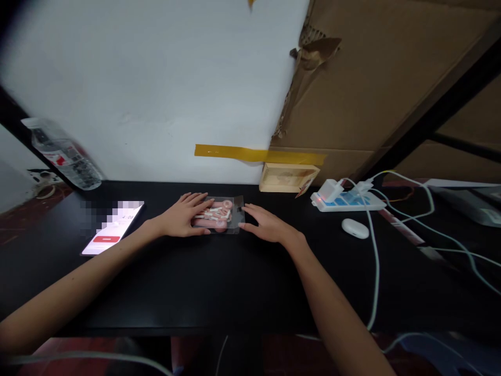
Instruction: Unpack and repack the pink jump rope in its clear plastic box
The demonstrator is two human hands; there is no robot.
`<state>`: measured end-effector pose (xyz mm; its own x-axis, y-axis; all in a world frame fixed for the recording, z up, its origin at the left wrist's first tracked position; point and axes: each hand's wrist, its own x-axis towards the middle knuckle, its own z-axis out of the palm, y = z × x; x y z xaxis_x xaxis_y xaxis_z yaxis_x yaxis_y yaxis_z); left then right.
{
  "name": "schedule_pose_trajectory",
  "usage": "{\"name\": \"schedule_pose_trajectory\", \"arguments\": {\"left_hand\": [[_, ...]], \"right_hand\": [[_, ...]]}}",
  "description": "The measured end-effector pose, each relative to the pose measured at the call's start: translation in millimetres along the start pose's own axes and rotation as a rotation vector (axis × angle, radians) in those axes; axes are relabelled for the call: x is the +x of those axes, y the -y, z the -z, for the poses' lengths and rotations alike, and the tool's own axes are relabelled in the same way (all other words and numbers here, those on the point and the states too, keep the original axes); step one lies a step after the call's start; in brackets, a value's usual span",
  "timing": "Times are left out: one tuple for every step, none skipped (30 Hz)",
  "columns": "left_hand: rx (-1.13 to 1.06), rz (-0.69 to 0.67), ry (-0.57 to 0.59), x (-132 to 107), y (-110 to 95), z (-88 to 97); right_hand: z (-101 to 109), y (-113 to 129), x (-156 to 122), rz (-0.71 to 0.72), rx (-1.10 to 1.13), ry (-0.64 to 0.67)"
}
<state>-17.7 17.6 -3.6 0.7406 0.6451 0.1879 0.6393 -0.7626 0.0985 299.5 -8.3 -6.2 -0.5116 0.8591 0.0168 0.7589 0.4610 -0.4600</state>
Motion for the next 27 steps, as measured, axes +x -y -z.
{"name": "schedule_pose_trajectory", "arguments": {"left_hand": [[0.003,-0.006,0.001,0,0,0.4],[0.005,-0.011,0.004,0,0,0.6],[0.008,-0.013,0.007,0,-1,0.8],[0.009,-0.011,0.008,0,-1,0.8],[0.008,-0.005,0.009,0,-1,0.7],[0.005,0.002,0.009,0,0,0.5],[0.002,0.009,0.009,0,0,0.3],[0.000,0.014,0.010,0,0,0.1],[0.000,0.016,0.011,0,0,-0.1],[0.004,0.015,0.014,0,0,-0.1],[0.012,0.012,0.017,0,0,-0.1],[0.020,0.007,0.019,-1,-1,-0.1],[0.025,0.002,0.019,-1,-1,0.0],[0.025,-0.005,0.016,-1,-1,0.0],[0.023,-0.010,0.013,-1,-1,0.1],[0.020,-0.014,0.010,-1,-1,0.1],[0.018,-0.017,0.010,-1,-1,0.2],[0.020,-0.018,0.011,-1,-2,0.4],[0.025,-0.018,0.014,0,-2,0.6],[0.029,-0.018,0.016,0,-2,0.8],[0.032,-0.018,0.017,0,-2,1.0],[0.030,-0.017,0.017,0,-3,1.1],[0.026,-0.017,0.016,0,-3,1.2],[0.021,-0.016,0.015,0,-3,1.3],[0.016,-0.016,0.014,0,-3,1.3],[0.012,-0.016,0.013,0,-3,1.2],[0.010,-0.016,0.013,0,-3,1.0]], "right_hand": [[-1,1,1,0.021,0.001,-0.012],[-2,2,1,0.042,-0.001,-0.032],[-4,3,2,0.062,-0.007,-0.057],[-7,5,4,0.084,-0.016,-0.082],[-9,6,5,0.107,-0.026,-0.102],[-12,7,6,0.129,-0.035,-0.120],[-15,8,8,0.148,-0.043,-0.134],[-18,9,9,0.163,-0.050,-0.149],[-22,9,11,0.173,-0.055,-0.164],[-24,9,12,0.176,-0.058,-0.182],[-27,9,13,0.174,-0.058,-0.201],[-30,9,14,0.172,-0.055,-0.221],[-32,9,15,0.170,-0.049,-0.240],[-33,9,16,0.166,-0.041,-0.258],[-35,9,17,0.162,-0.034,-0.273],[-36,10,18,0.157,-0.028,-0.285],[-37,11,18,0.153,-0.022,-0.293],[-38,12,19,0.146,-0.015,-0.300],[-39,12,20,0.140,-0.007,-0.306],[-40,13,20,0.131,0.005,-0.315],[-41,13,22,0.122,0.021,-0.328],[-43,13,23,0.111,0.040,-0.344],[-44,12,24,0.099,0.060,-0.361],[-46,11,26,0.087,0.080,-0.379],[-47,10,27,0.076,0.099,-0.396],[-49,10,28,0.064,0.116,-0.412],[-49,9,29,0.051,0.131,-0.425]]}}
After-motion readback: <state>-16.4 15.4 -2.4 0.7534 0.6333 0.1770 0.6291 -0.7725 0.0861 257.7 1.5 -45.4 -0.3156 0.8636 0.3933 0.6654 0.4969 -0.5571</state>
